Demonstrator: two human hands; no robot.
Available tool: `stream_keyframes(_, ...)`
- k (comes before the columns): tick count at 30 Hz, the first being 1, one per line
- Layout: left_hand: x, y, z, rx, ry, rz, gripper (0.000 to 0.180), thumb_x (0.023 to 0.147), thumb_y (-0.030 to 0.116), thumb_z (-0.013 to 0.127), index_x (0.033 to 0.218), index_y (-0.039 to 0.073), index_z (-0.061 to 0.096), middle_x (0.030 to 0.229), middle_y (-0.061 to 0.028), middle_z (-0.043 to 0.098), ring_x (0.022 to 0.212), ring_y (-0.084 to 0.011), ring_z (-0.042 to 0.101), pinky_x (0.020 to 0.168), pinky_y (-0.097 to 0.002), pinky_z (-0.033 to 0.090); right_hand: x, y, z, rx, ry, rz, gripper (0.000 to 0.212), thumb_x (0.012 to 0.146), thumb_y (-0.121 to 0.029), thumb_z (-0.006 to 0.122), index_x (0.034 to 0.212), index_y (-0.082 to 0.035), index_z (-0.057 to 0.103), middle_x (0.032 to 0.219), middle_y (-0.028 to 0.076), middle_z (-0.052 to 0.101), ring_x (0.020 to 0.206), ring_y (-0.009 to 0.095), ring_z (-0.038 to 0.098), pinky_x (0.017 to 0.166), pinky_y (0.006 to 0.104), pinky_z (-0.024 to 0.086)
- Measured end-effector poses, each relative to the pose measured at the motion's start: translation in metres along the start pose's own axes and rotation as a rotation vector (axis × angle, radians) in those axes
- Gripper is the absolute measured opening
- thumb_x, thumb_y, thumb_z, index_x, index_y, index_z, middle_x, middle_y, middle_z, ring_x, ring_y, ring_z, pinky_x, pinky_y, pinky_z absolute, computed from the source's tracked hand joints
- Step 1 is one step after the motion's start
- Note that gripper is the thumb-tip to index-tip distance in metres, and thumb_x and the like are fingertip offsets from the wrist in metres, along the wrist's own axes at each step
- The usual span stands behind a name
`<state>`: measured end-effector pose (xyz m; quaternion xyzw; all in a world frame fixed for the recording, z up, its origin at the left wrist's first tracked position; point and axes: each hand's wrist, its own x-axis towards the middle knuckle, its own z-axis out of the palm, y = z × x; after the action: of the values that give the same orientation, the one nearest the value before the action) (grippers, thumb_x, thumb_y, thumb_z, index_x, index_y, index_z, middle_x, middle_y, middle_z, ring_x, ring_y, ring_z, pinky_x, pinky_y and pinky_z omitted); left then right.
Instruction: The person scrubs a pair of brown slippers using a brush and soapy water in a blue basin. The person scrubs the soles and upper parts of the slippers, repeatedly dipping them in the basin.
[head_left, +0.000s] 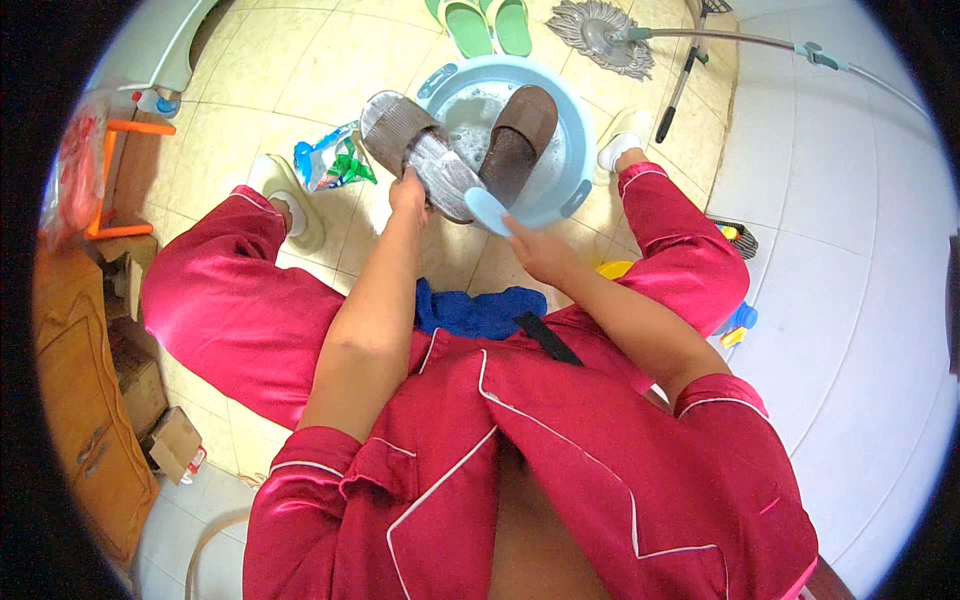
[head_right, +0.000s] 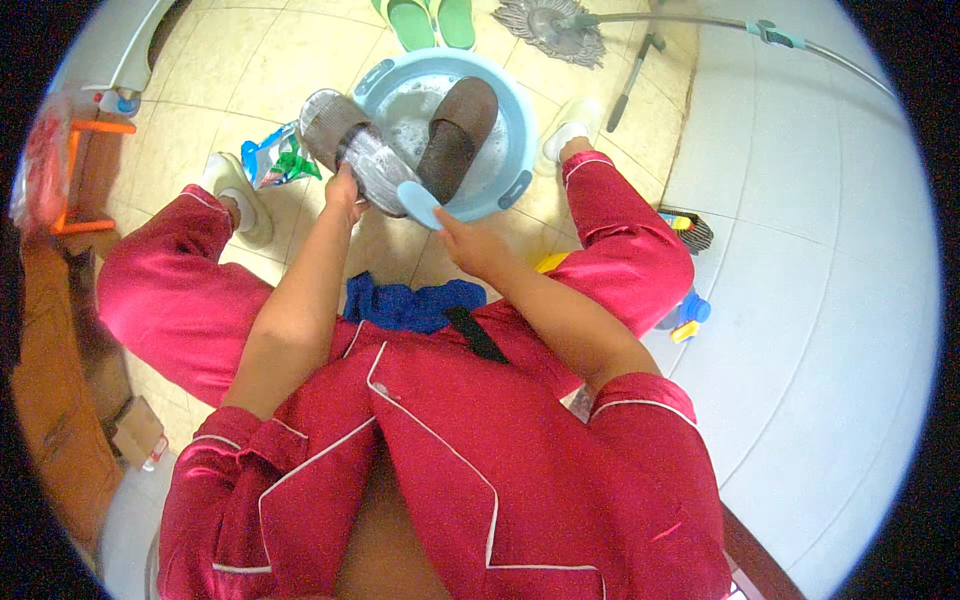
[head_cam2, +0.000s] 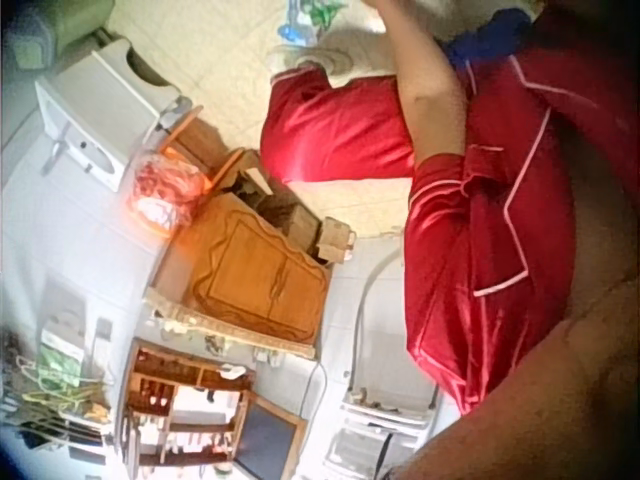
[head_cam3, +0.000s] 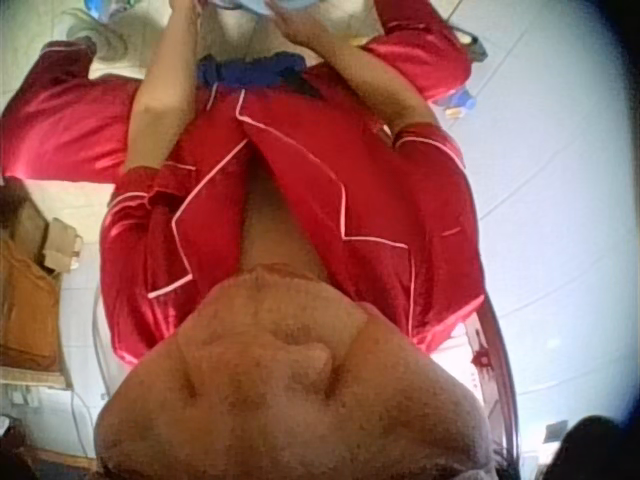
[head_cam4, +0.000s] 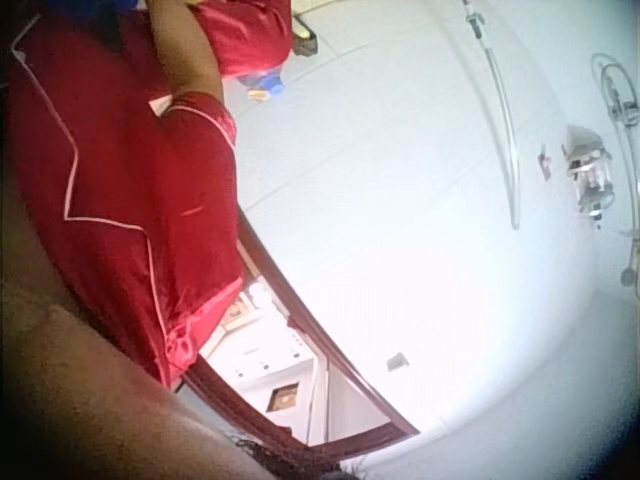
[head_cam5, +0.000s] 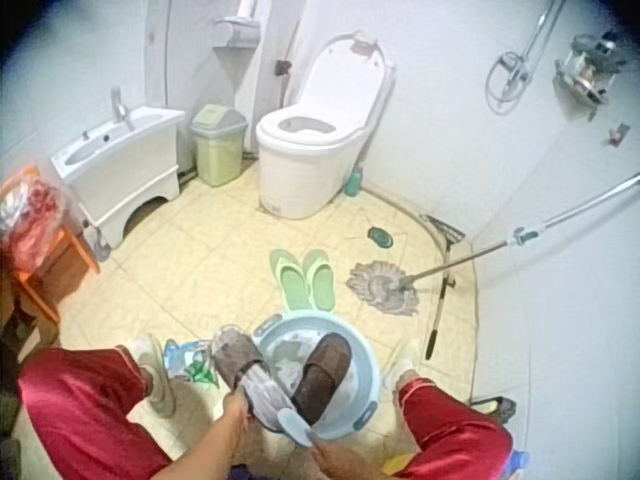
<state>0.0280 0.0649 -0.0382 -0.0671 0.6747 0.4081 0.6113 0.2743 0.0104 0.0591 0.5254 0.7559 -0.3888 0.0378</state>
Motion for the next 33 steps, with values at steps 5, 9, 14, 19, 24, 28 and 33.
stream_keyframes(5,-0.035,0.011,0.004,0.097,-0.085,-0.001,0.05,0.091,0.042,0.04,0.127,0.007,0.039,0.123,-0.0103,0.05,0.107,-0.029,0.052,0.082,-0.0488,0.044,0.071,-0.027,0.02,0.192,0.332,0.099,0.048,0.09,-0.032,0.042,0.131,-0.008,0.039,0.101,0.026,0.058,0.091,0.038,0.058,0.077,0.0445,0.044)
stream_keyframes(9,-0.04,0.006,0.002,-0.137,-0.277,0.002,0.044,0.092,0.044,0.039,0.119,0.009,0.046,0.104,-0.0049,0.056,0.085,-0.019,0.056,0.067,-0.0355,0.046,0.078,-0.039,0.006,0.705,0.636,0.088,0.05,0.081,-0.032,0.059,0.116,0.003,0.05,0.089,0.019,0.061,0.081,0.027,0.059,0.073,0.0351,0.045)
stream_keyframes(14,-0.066,0.024,0.016,-0.109,-0.493,0.088,0.041,0.092,0.045,0.041,0.114,0.011,0.049,0.099,-0.0015,0.058,0.08,-0.0151,0.055,0.065,-0.0321,0.046,0.055,-0.054,-0.07,0.473,0.675,0.105,0.049,0.069,-0.036,0.072,0.091,0.004,0.053,0.08,0.018,0.061,0.074,0.028,0.059,0.067,0.0366,0.046)
stream_keyframes(19,-0.092,0.027,0.011,0.156,-0.466,0.242,0.048,0.089,0.048,0.044,0.116,0.008,0.047,0.105,-0.004,0.057,0.089,-0.0176,0.053,0.069,-0.0361,0.044,0.04,-0.076,-0.084,0.67,0.408,0.108,0.049,0.065,-0.034,0.077,0.088,0.001,0.051,0.074,0.01,0.057,0.064,0.015,0.056,0.047,0.0285,0.044)
stream_keyframes(24,-0.09,0.037,0.014,0.336,-0.161,0.431,0.046,0.087,0.042,0.049,0.111,0.003,0.05,0.101,-0.0111,0.058,0.085,-0.0226,0.057,0.07,-0.0404,0.049,0.07,-0.064,-0.057,0.517,0.543,0.105,0.047,0.066,-0.03,0.074,0.093,0.0,0.049,0.076,0.013,0.059,0.071,0.021,0.06,0.052,0.033,0.047)
stream_keyframes(28,-0.095,0.045,0.019,0.353,0.231,0.581,0.041,0.073,0.02,0.058,0.1,-0.01,0.057,0.101,-0.0247,0.059,0.093,-0.0358,0.057,0.084,-0.0369,0.043,0.054,-0.076,-0.045,0.266,0.73,0.168,0.041,0.067,-0.026,0.07,0.094,-0.003,0.05,0.082,0.02,0.061,0.077,0.034,0.061,0.066,0.0424,0.047)
stream_keyframes(33,-0.146,0.099,0.03,0.411,0.03,1.033,0.044,0.072,0.032,0.065,0.094,-0.006,0.059,0.088,-0.0166,0.062,0.081,-0.0251,0.058,0.074,-0.0315,0.045,0.04,-0.073,-0.052,0.17,0.522,0.165,0.039,0.068,-0.026,0.068,0.098,-0.008,0.052,0.084,0.02,0.062,0.081,0.038,0.059,0.07,0.0441,0.045)
